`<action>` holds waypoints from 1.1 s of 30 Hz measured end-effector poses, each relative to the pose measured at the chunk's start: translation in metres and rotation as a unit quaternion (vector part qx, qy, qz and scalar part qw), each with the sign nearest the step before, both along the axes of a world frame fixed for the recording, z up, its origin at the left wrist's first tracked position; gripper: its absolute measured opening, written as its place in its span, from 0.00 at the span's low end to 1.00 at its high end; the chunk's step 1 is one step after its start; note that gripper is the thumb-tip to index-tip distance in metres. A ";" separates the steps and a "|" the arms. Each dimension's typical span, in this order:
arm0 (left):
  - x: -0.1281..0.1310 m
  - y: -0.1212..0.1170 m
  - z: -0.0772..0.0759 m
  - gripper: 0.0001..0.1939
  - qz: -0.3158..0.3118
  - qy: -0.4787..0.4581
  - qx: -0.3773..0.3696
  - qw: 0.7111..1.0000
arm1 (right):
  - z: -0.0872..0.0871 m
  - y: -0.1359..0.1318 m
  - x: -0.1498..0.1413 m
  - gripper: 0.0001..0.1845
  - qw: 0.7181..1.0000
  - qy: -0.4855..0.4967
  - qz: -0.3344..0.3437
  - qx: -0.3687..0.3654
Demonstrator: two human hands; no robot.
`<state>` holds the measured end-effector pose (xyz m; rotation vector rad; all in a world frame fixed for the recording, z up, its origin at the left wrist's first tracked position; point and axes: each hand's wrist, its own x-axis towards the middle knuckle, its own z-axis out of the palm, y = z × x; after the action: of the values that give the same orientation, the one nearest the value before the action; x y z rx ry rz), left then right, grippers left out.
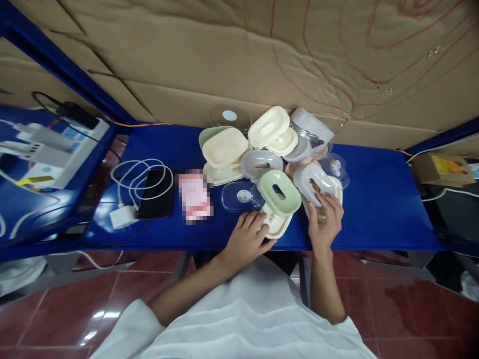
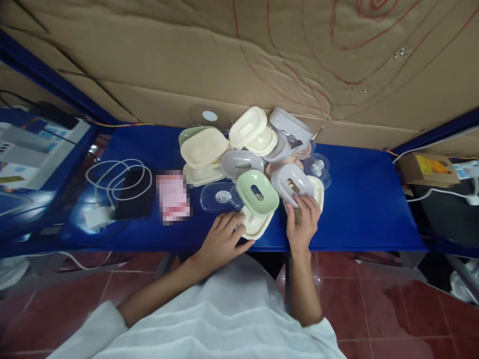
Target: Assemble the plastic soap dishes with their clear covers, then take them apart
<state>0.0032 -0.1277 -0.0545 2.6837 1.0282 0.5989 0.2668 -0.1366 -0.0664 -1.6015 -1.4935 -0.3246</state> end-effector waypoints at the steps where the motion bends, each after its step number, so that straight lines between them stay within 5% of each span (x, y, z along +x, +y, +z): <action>1: 0.000 -0.001 0.001 0.13 0.004 -0.006 -0.005 1.000 | 0.000 -0.001 -0.001 0.16 1.000 0.012 0.009 0.003; 13: -0.028 0.001 0.011 0.10 -0.073 -0.025 -0.079 0.994 | 0.002 -0.017 -0.010 0.20 0.997 -0.039 0.053 0.051; 22: -0.065 -0.003 -0.003 0.10 -0.070 -0.047 -0.062 0.995 | 0.003 -0.011 -0.024 0.22 0.989 -0.028 0.139 -0.029; 27: -0.085 0.000 0.006 0.02 -0.077 -0.046 -0.125 0.988 | 0.003 -0.007 -0.026 0.22 0.988 -0.052 0.144 -0.020; 33: -0.096 -0.002 0.008 0.19 -0.067 -0.101 -0.175 0.977 | 0.010 -0.031 -0.045 0.23 0.984 -0.075 0.160 0.024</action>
<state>-0.0932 -0.1295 -0.0468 2.3095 0.8058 0.5878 0.2220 -0.1672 -0.0564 -1.2946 -1.8149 -0.2999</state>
